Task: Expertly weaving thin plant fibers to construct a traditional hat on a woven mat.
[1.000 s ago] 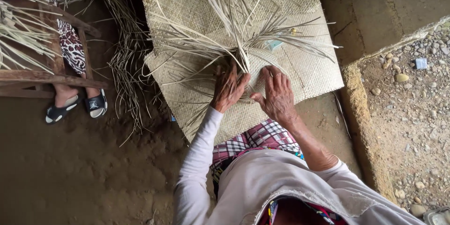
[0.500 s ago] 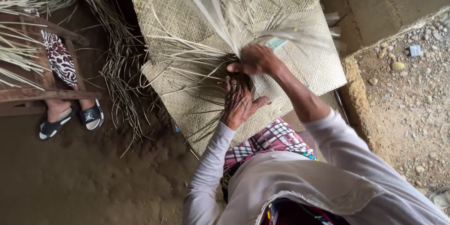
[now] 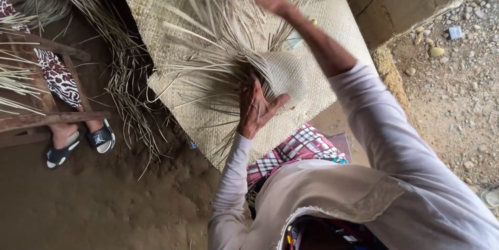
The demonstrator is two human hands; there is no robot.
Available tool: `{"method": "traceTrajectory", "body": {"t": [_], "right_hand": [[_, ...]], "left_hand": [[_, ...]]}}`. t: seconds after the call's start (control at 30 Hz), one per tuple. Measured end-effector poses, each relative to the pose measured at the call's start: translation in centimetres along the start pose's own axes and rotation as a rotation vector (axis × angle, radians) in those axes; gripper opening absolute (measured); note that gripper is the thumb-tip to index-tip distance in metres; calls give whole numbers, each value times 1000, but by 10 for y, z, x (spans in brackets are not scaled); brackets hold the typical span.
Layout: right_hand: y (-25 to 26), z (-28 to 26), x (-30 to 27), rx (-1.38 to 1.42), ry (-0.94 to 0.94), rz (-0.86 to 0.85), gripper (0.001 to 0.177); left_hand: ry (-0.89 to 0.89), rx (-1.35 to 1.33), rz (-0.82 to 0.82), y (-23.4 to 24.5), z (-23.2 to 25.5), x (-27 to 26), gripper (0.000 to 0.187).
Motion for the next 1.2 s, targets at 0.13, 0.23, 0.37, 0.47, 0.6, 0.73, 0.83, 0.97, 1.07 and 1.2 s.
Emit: {"method": "traceTrajectory", "body": {"t": [0.13,0.23,0.37,0.47,0.6,0.73,0.83,0.97,1.07,1.2], "right_hand": [[88,-73,-87,-313,-341,724,21],[115,-33,-151,-659,-272,694,5],[68,-7,-182,-1026,-502,242,65],[45,18,-177,-1142,-446,131,56],[35,19,-174,-1314,-407,193,74],[43,40,-183,-1339,-491,170,59],[34,28,-194,-1273,-455,195,41],[21,2,-197,-1288,-552,339,37],[13,21,-204,-1263,-600,377,61],[10,29,-211,-1285,-554,423,41]], "left_hand": [[53,83,5,-5,5,1,108],[153,194,-40,-13,2,5,113],[137,262,-60,-18,-4,2,113],[63,165,-40,-17,0,5,105],[107,140,-105,-27,-18,-1,112],[-45,279,-72,-31,-22,1,98],[-86,262,-118,-29,-23,1,96],[-74,243,-239,-34,-33,-1,108],[-47,264,-298,-42,-44,-1,95],[-41,304,-386,-49,-52,-5,109]]}}
Point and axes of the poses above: each hand's wrist, its own x-axis towards the middle knuckle, its own y-axis out of the back of the hand, z = x × y, the point moved 4 cm from there along x, towards the middle knuckle, and after that the axes turned 7 degrees about -x, right-handed, at the moved point
